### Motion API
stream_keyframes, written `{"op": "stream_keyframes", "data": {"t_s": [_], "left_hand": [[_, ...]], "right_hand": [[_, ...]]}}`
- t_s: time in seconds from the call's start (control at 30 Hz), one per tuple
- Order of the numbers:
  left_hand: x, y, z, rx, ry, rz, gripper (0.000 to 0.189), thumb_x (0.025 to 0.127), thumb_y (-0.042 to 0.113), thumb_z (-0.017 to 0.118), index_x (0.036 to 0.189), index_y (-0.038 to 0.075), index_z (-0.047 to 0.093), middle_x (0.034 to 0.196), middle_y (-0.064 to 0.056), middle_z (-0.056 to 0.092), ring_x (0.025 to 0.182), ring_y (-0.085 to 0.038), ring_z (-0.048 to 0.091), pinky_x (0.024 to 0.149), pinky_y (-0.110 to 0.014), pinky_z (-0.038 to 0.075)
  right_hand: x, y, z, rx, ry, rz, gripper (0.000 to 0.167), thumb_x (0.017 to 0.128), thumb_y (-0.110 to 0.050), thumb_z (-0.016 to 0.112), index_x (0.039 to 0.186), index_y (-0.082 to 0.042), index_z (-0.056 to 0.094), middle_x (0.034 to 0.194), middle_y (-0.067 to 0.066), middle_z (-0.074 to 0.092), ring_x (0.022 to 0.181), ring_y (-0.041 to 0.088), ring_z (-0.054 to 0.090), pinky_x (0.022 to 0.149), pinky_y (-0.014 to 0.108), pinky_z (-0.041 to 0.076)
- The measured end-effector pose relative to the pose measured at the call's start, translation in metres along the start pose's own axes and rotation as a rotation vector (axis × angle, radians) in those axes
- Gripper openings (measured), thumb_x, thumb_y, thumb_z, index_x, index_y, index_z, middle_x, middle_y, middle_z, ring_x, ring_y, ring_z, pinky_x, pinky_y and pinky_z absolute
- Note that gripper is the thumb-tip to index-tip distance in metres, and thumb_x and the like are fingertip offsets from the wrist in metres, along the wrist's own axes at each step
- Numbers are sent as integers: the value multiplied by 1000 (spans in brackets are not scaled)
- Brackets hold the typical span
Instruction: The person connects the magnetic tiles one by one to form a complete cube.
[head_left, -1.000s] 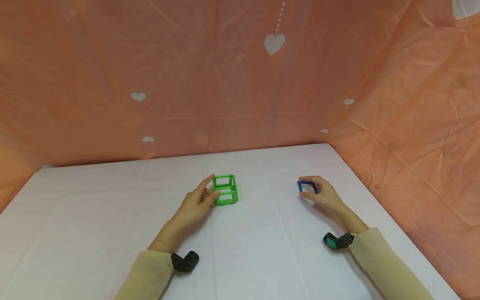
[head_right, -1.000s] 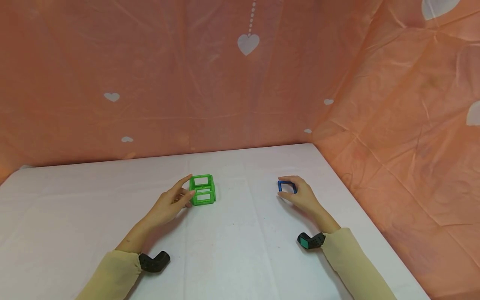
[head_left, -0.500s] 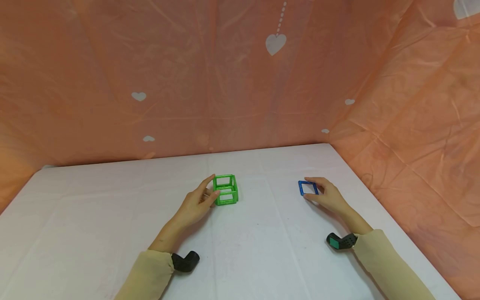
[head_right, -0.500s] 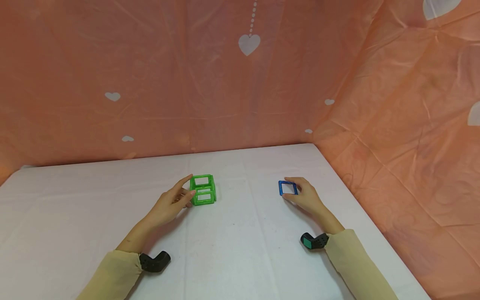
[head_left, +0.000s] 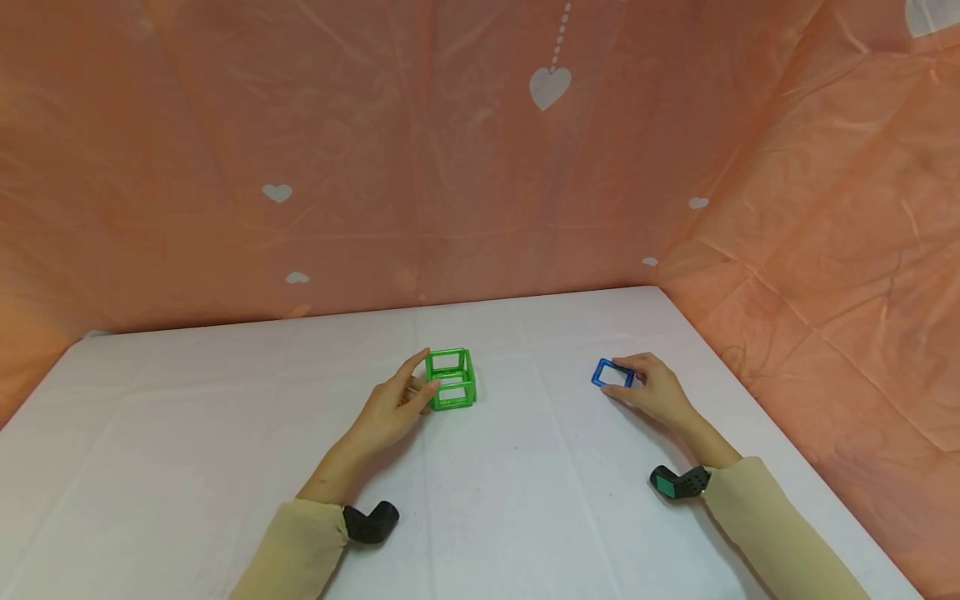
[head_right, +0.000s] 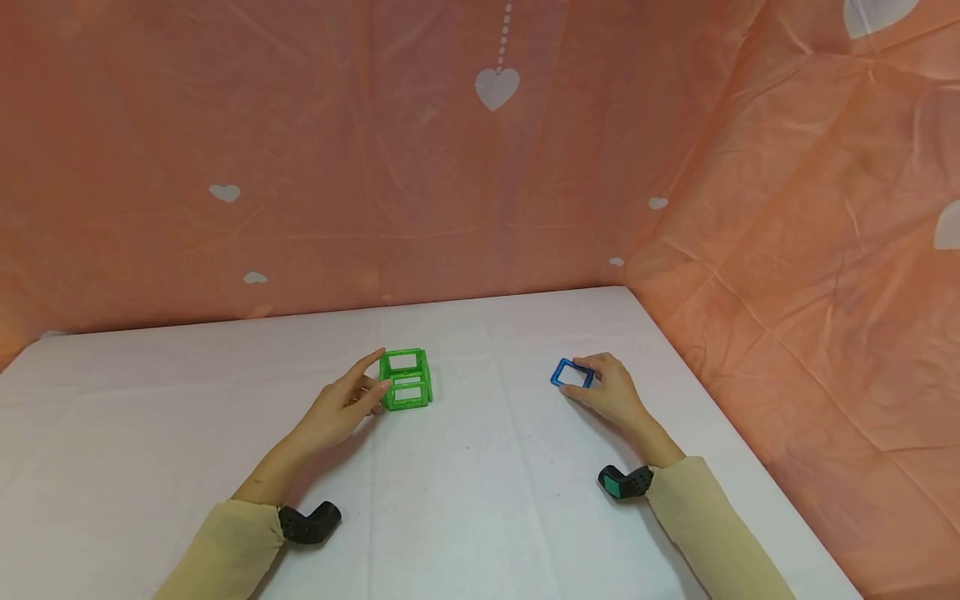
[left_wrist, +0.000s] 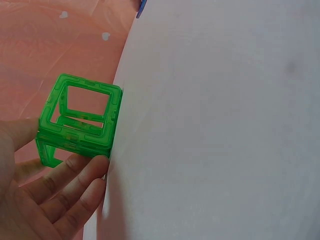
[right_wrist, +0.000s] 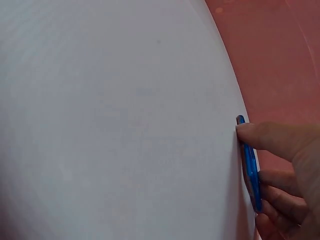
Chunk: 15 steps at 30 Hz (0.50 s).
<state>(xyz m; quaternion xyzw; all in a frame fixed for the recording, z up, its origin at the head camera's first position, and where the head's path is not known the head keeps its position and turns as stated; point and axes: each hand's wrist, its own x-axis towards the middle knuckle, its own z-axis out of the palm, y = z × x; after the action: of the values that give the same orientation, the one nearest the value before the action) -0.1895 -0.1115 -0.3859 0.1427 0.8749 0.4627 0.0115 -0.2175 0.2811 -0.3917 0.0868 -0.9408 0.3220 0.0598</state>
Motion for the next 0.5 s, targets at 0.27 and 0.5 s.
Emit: {"op": "stream_keyframes", "data": {"t_s": [0.27,0.5], "left_hand": [[-1,1,-1,-5,-6,1,59,100,26,52,151,10,28,100,-13,66,79,-17,65,78,-39,51],[-1,0,-1,-5,-10,4,59,100,25,52,151,10,27,100,-13,66,78,-17,66,80,-41,51]], "right_hand": [[2,-3,0,-16,-1,28,53,80,-21,77,122,6,61,117,25,57,103,36,54,87,47,44],[3,-4,0,-19,2,34,53,80,-21,77,122,6,62,117,26,58,103,36,55,89,49,45]]}}
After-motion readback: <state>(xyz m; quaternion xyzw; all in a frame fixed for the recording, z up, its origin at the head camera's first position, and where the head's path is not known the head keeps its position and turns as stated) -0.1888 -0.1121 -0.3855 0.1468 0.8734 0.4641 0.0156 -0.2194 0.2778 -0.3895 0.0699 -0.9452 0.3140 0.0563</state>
